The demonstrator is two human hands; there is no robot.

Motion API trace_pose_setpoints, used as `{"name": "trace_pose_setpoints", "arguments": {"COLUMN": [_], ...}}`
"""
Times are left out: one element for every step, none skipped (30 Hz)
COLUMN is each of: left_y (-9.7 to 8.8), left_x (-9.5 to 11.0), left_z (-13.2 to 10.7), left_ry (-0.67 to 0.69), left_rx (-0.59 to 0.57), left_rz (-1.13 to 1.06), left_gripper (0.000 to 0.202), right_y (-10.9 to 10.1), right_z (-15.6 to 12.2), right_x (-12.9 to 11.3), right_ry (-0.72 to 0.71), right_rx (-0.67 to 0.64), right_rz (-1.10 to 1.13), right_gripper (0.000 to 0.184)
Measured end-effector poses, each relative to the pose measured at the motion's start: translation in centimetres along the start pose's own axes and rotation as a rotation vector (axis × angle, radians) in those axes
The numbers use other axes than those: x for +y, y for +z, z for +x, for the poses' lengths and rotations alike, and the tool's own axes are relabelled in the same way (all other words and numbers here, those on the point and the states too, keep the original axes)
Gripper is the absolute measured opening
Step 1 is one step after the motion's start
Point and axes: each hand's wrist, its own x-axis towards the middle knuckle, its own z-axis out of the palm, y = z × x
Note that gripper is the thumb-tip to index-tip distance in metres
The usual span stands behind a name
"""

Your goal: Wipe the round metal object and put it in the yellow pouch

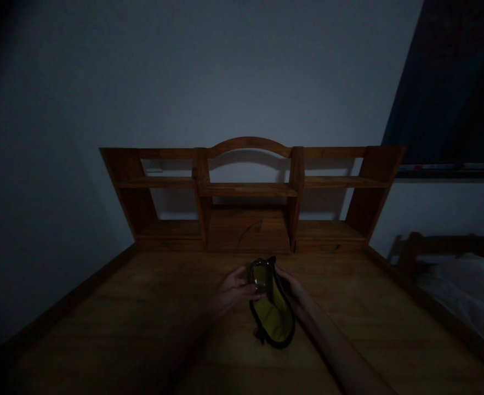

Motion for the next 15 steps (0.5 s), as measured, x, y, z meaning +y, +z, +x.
{"name": "trace_pose_setpoints", "arguments": {"left_y": [-0.08,-0.17,-0.26,-0.35,-0.44,-0.52,-0.58,-0.63,-0.66,-0.68,-0.69,-0.68,-0.66,-0.64,-0.61], "left_x": [-0.07,-0.15,-0.25,-0.36,-0.46,-0.55,-0.61,-0.64,-0.62,-0.57,-0.49,-0.39,-0.28,-0.17,-0.09], "left_z": [0.06,0.13,0.2,0.26,0.29,0.31,0.31,0.29,0.26,0.22,0.18,0.15,0.12,0.1,0.09], "left_ry": [-0.009,-0.021,-0.03,-0.037,-0.039,-0.039,-0.036,-0.034,-0.032,-0.031,-0.032,-0.035,-0.04,-0.049,-0.059], "left_rx": [0.007,0.011,0.016,0.023,0.031,0.038,0.045,0.05,0.052,0.048,0.038,0.025,0.008,-0.008,-0.021], "left_rz": [0.0,0.003,0.009,0.016,0.022,0.027,0.028,0.031,0.035,0.042,0.05,0.06,0.068,0.075,0.079], "left_gripper": [0.069,0.069,0.068,0.067,0.066,0.066,0.067,0.067,0.067,0.065,0.063,0.062,0.06,0.059,0.059], "right_y": [-0.03,-0.07,-0.14,-0.22,-0.31,-0.4,-0.48,-0.54,-0.59,-0.62,-0.64,-0.64,-0.63,-0.59,-0.53], "right_z": [0.04,0.1,0.17,0.25,0.34,0.42,0.5,0.57,0.62,0.65,0.66,0.66,0.64,0.61,0.57], "right_x": [0.02,0.05,0.09,0.14,0.2,0.25,0.31,0.36,0.41,0.45,0.49,0.51,0.53,0.54,0.54], "right_ry": [0.001,0.0,-0.005,-0.009,-0.014,-0.021,-0.024,-0.023,-0.021,-0.021,-0.023,-0.024,-0.03,-0.037,-0.043], "right_rx": [0.016,0.03,0.039,0.043,0.045,0.047,0.051,0.055,0.057,0.054,0.05,0.048,0.052,0.056,0.06], "right_rz": [0.004,0.007,0.008,0.005,0.001,-0.004,-0.009,-0.013,-0.014,-0.015,-0.014,-0.015,-0.018,-0.022,-0.023], "right_gripper": [0.02,0.02,0.02,0.021,0.021,0.021,0.021,0.021,0.021,0.021,0.021,0.021,0.02,0.021,0.021]}}
